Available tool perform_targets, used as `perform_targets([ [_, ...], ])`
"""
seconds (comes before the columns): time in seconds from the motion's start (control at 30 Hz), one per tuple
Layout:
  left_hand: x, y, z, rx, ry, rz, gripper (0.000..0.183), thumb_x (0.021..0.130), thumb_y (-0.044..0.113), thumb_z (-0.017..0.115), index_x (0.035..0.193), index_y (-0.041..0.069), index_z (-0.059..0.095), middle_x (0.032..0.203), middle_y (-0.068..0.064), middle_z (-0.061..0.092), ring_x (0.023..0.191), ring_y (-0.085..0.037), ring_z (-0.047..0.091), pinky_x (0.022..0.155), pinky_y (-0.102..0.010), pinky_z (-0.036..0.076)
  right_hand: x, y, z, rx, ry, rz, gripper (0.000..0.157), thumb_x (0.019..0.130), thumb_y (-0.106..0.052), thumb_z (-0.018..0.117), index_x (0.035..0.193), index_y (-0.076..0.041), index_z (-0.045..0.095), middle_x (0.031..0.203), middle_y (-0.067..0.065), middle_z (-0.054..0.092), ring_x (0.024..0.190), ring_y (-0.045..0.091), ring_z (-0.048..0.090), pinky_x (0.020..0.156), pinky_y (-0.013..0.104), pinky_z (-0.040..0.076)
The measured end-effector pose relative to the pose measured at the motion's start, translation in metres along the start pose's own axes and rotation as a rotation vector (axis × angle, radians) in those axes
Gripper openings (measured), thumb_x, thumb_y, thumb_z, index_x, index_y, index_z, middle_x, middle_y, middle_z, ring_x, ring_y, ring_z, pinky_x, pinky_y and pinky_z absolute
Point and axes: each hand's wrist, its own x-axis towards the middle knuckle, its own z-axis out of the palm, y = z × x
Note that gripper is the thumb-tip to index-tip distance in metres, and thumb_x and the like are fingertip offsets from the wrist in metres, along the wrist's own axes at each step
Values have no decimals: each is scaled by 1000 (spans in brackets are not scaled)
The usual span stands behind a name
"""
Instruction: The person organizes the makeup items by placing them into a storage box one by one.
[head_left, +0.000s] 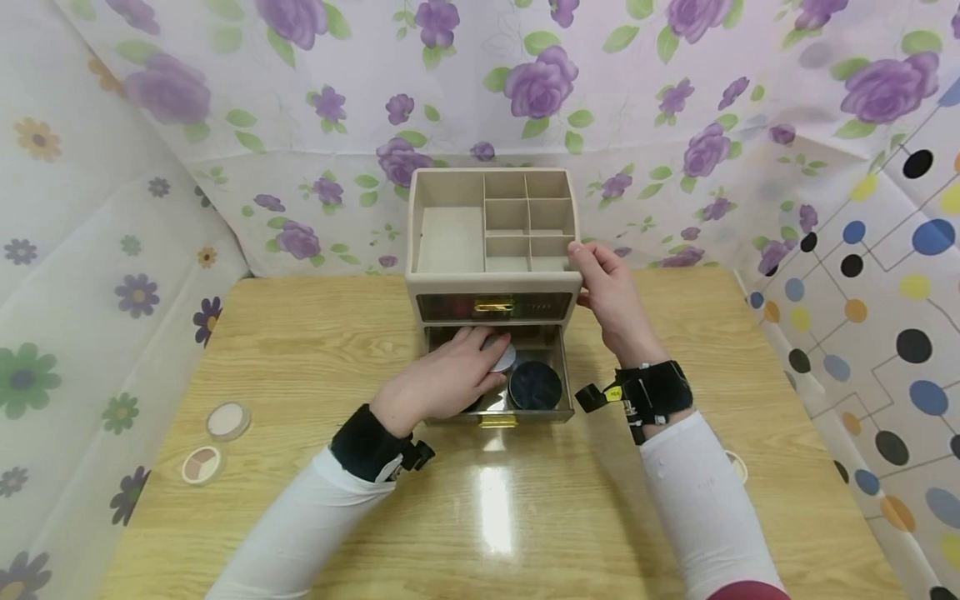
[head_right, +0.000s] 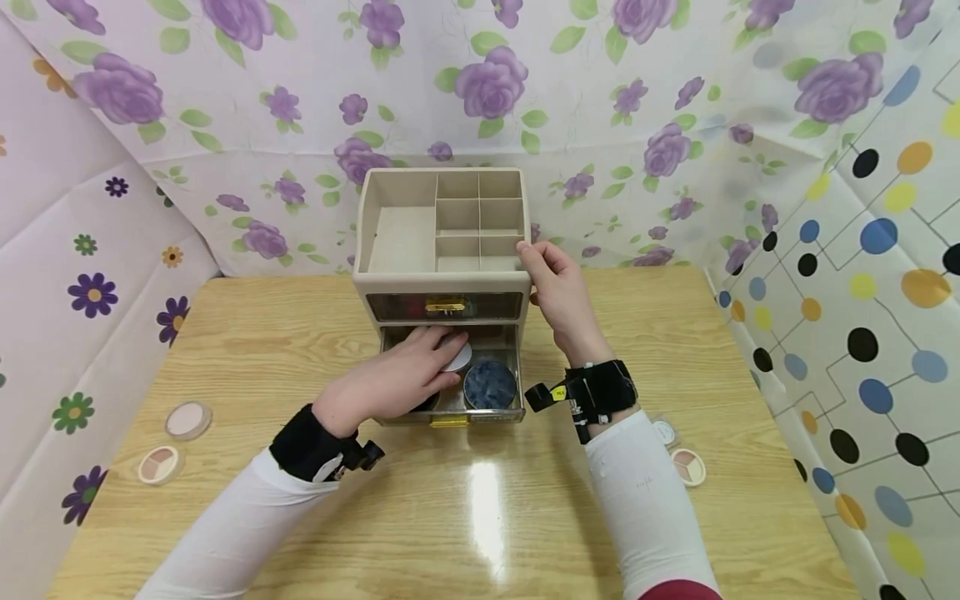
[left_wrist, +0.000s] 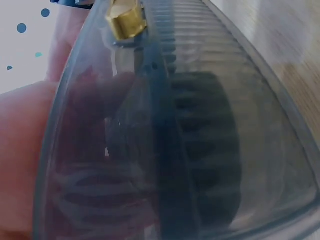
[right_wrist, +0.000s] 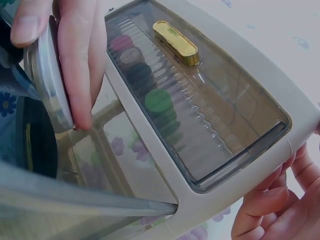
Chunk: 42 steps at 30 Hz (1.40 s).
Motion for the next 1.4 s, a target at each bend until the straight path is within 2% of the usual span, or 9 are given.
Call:
perform_targets([
  [0.23,9,2,7,76,47,-21,59,114,37,52,160,0,46,159,-26,45,147,-43,44,121,-49,37,0,0,0,9,5,-6,28,110,-40,62,92,-18,63,103,3,59,91,17,67,79,36,54],
  [0.47,13,5,10,116,113,-50,53,111,34,61,153,2,55,151,-24,53,136,-40,54,113,-48,46,0,-1,1,7,1,-4,27,110,-40,62,93,-18,63,102,3,59,90,16,67,79,35,54],
  [0.67,18,10,12,138,116,-96,53,109,34,65,151,3,57,148,-22,54,128,-40,58,104,-50,52,-1,-1,1,11,2,-15,27,110,-38,62,92,-19,62,101,3,58,88,15,67,77,34,54],
  [0.9,20,12,14,123,109,-145,59,106,36,69,154,5,54,149,-21,54,127,-39,58,102,-50,52,-1,-1,1,5,6,-9,27,110,-39,62,92,-19,62,103,3,58,90,16,67,78,35,54],
  [1.13,17,11,14,80,104,-163,61,106,37,69,157,6,52,152,-22,52,127,-39,58,102,-51,53,-1,-2,2,-1,5,1,28,109,-40,62,92,-18,61,102,3,59,92,16,66,79,35,53],
  [1.4,16,12,14,11,110,-184,64,105,31,72,158,4,50,157,-22,48,134,-40,55,109,-48,50,-1,0,2,7,8,4,28,110,-40,61,92,-19,60,103,3,59,92,17,66,80,37,53],
])
